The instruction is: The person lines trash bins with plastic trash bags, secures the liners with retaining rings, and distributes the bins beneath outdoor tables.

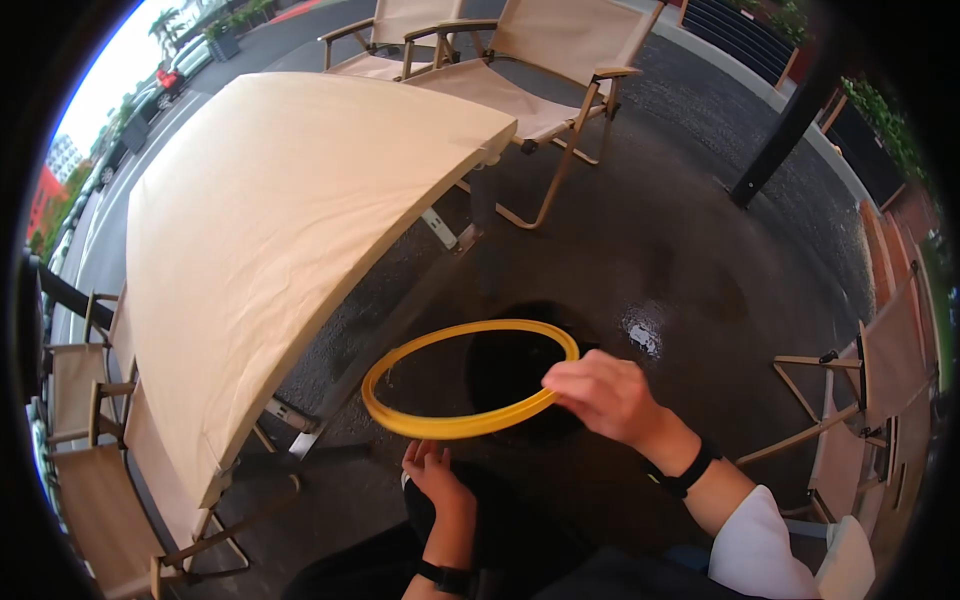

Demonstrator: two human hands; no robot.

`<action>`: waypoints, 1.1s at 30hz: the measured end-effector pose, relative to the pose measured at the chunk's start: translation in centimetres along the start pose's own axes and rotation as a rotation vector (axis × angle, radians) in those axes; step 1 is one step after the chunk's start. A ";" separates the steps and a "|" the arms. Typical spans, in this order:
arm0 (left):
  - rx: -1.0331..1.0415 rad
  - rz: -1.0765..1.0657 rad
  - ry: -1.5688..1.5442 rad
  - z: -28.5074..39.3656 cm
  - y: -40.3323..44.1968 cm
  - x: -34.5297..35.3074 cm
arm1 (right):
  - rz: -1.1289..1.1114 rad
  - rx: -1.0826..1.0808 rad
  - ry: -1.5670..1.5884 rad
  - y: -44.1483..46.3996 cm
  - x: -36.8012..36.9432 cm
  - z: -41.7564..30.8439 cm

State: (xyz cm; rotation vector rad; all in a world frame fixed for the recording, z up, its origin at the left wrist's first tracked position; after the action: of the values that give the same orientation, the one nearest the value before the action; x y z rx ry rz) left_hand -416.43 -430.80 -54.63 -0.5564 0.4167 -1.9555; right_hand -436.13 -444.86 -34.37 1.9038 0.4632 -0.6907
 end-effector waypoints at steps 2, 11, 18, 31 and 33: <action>0.020 -0.012 0.115 0.3 0.0 0.1 | 0.230 0.426 0.114 -4.1 -2.3 1.6; 0.260 -0.345 0.495 3.0 -1.5 5.2 | 0.545 1.579 0.894 -15.3 3.7 5.8; 0.359 -0.363 0.750 1.3 -1.4 6.1 | 0.171 1.460 0.074 -18.2 4.2 6.5; 0.353 -0.247 0.724 -0.4 1.0 5.9 | -0.125 1.354 -0.151 -17.6 3.7 6.1; 0.254 -0.259 0.704 -0.8 1.8 5.6 | -0.101 1.414 -0.034 -17.8 3.9 6.4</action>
State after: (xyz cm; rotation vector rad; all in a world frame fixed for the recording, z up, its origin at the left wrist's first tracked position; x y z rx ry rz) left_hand -417.69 -436.57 -55.12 0.2772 0.5323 -2.3817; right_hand -445.38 -443.26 -51.29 3.1594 -0.0397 -1.3052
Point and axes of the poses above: each hand's wrist, its own y-axis towards the middle knuckle, its own x-axis out of the palm, z = x × y, the point moved 3 cm from there along y, towards the middle knuckle, and after that the axes turned 1 degree about z, right-handed, at the moved point
